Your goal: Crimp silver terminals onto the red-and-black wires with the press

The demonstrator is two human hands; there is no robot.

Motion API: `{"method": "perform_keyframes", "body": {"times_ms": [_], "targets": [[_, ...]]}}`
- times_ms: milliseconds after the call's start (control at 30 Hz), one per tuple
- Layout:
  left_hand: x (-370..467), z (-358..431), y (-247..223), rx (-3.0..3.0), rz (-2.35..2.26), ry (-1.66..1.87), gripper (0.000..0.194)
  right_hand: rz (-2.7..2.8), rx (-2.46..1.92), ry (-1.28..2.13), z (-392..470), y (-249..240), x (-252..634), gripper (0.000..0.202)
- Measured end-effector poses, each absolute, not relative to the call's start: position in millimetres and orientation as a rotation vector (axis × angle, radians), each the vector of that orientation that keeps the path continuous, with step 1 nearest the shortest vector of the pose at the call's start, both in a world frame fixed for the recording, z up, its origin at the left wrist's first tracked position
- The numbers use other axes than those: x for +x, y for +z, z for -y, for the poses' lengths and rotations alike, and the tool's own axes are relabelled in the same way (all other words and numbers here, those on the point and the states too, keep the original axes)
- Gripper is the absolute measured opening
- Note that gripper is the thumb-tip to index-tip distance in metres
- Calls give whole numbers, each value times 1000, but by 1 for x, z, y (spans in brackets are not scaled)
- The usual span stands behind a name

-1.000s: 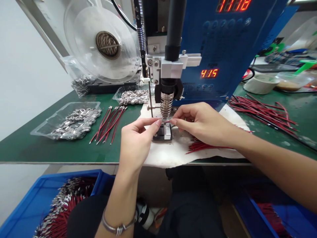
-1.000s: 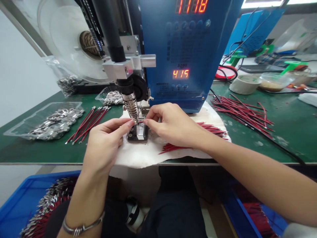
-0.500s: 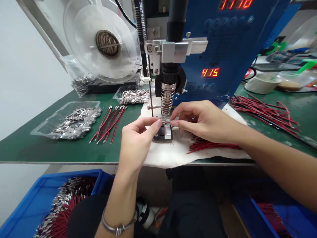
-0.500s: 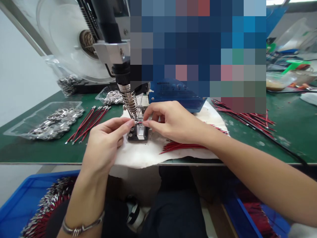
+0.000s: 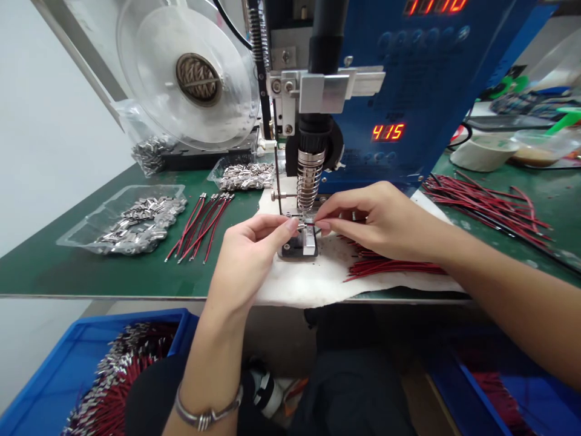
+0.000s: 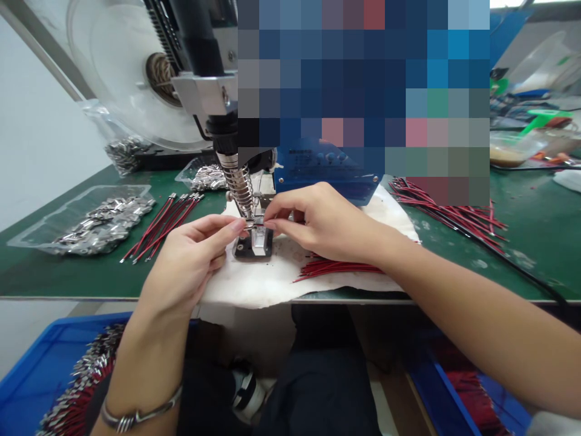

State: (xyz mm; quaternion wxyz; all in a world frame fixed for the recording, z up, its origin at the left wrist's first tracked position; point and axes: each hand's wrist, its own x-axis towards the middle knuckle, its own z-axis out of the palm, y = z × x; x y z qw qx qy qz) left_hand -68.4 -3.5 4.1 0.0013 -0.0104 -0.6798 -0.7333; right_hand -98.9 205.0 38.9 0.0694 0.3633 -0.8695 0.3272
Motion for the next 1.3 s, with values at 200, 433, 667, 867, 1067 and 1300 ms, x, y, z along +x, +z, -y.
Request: {"method": "perform_keyframes", "body": {"times_ms": [200, 433, 667, 867, 1067, 1300], "targets": [[-68, 6, 1, -92, 2170, -2249, 21, 2605, 1100, 971, -205, 38, -99, 15], [-68, 5, -1, -45, 2154, -2223, 20, 2616, 1115, 927, -205, 39, -98, 16], [-67, 5, -4, -21, 2162, -2164, 23, 2598, 1130, 927, -205, 40, -98, 15], [-66, 4, -3, -8, 2170, -2150, 23, 2607, 1095, 1026, -203, 38, -98, 16], [-67, 4, -2, -3, 2180, -2141, 23, 2606, 1092, 1005, -202, 37, -98, 16], [-67, 4, -3, -16, 2183, -2130, 23, 2578, 1144, 958, -203, 39, -97, 15]]}}
